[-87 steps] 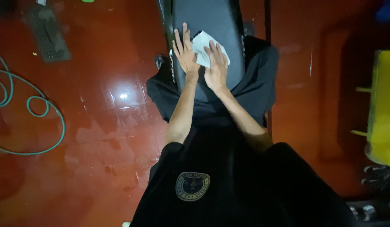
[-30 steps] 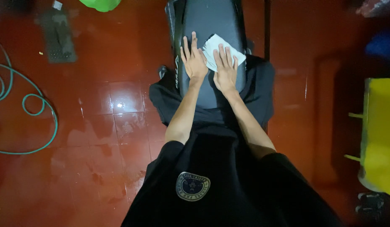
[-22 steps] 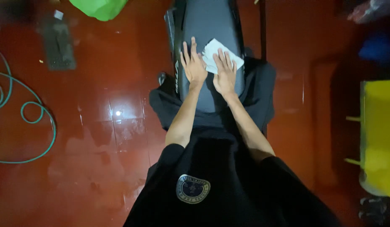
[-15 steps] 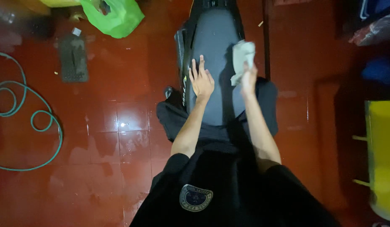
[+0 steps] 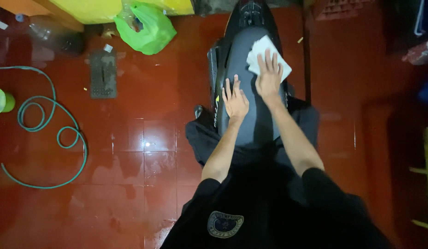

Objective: The person wipes the seat of a motorcycle with a white cloth. They repeatedly wipe different sections of the seat, fold the cloth, and continue cleaning the surface.

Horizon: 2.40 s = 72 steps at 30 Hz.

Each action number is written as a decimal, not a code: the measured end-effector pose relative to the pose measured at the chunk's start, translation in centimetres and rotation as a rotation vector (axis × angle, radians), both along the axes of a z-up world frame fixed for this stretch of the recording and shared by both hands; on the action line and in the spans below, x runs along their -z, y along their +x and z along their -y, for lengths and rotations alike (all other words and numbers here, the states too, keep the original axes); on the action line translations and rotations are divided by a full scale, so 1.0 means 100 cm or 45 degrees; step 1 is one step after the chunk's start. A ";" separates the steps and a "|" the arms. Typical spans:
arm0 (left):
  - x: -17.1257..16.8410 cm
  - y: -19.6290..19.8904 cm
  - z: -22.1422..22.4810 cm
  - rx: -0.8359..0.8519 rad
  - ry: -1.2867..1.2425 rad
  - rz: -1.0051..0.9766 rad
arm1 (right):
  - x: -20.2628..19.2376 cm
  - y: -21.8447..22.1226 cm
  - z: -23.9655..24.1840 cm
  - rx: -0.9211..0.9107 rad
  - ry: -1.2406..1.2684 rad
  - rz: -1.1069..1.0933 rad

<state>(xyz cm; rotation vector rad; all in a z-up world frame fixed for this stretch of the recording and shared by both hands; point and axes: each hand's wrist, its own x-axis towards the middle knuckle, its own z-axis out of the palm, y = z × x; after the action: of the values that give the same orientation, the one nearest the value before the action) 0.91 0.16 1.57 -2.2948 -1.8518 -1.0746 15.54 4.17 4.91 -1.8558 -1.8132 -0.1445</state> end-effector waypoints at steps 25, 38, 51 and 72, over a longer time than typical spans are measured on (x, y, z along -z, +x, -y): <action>-0.001 -0.003 -0.004 -0.049 -0.024 -0.122 | -0.044 0.051 0.041 0.235 0.056 -1.216; -0.053 0.000 -0.010 0.087 -0.131 -0.075 | -0.033 0.012 -0.046 0.032 -0.080 0.149; -0.019 -0.009 0.005 0.076 -0.049 -0.149 | -0.018 -0.016 0.060 -0.223 -0.399 -0.522; -0.028 -0.042 -0.007 0.340 -0.601 1.007 | -0.030 -0.031 0.071 0.131 -0.294 -2.054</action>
<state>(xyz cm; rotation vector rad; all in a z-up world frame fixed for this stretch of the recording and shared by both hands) -3.26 0.82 4.38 -2.6638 -2.2744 -2.0079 12.49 -2.97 7.93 -1.3204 -0.5605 1.1980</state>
